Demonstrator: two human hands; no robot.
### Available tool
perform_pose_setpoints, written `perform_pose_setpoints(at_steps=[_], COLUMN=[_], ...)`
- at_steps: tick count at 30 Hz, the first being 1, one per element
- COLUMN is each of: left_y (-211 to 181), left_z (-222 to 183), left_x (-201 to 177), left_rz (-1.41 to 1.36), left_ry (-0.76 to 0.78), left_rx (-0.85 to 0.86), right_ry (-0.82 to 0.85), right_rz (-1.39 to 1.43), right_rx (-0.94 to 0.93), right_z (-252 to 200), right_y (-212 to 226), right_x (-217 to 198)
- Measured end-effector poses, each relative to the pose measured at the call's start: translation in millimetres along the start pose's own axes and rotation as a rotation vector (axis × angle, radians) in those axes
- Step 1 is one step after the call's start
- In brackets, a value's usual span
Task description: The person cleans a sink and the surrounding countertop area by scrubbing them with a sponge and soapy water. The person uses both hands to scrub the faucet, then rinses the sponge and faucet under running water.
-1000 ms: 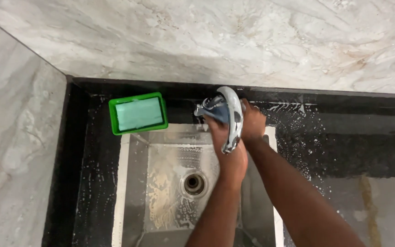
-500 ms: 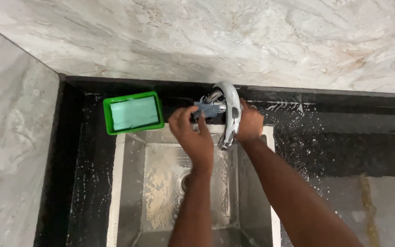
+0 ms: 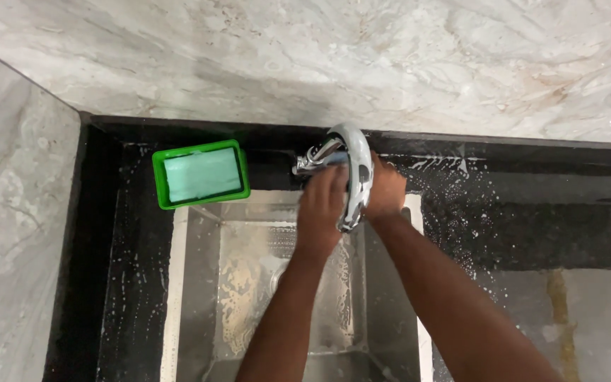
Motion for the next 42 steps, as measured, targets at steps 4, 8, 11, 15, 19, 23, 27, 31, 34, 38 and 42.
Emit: perform_pose_setpoints(at_steps=[4, 8, 11, 15, 19, 23, 27, 31, 34, 38, 42], left_y=[-24, -32, -41, -39, -39, -32, -24, -19, -26, -87, -99], left_z=[21, 13, 4, -4, -4, -1, -7, 30, 77, 147, 145], left_x=[-9, -1, 2, -5, -4, -2, -22, -61, -111, -116, -83], left_rz=[-0.005, 0.131, 0.185, -0.126, 0.029, -0.071, -0.428, -0.533, -0.730, -0.498, -0.238], left_ry=[0.107, 0.304, 0.253, 0.123, 0.189, 0.254, 0.175, -0.058, -0.411, -0.030, 0.262], left_rx=[0.063, 0.012, 0.022, -0.127, -0.041, -0.067, -0.096, -0.260, -0.390, -0.249, -0.096], right_ry=[-0.006, 0.017, -0.009, -0.045, -0.035, 0.031, 0.070, 0.060, 0.020, 0.012, -0.025], right_rz=[0.014, -0.001, 0.014, 0.040, 0.090, 0.153, 0.106, 0.087, 0.069, 0.061, 0.158], right_rx=[0.001, 0.019, 0.022, -0.010, -0.057, -0.109, -0.127, -0.053, 0.005, 0.043, 0.053], right_z=[-2, -1, 0, -3, -4, 3, -10, -13, -11, 2, 1], right_y=[-10, -9, -7, -7, -1, 9, -6, -20, -15, -2, -2], right_x=[9, 7, 3, -1, -11, -19, 3, 14, 3, -18, -27])
Point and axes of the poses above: each hand's wrist, its own z-axis towards the middle knuckle, its own x-axis out of the palm, y = z × x, the point moved 8 cm from there along z, towards the middle knuckle, and after that the axes turned 7 degrees about -y, right-handed, at the moved point
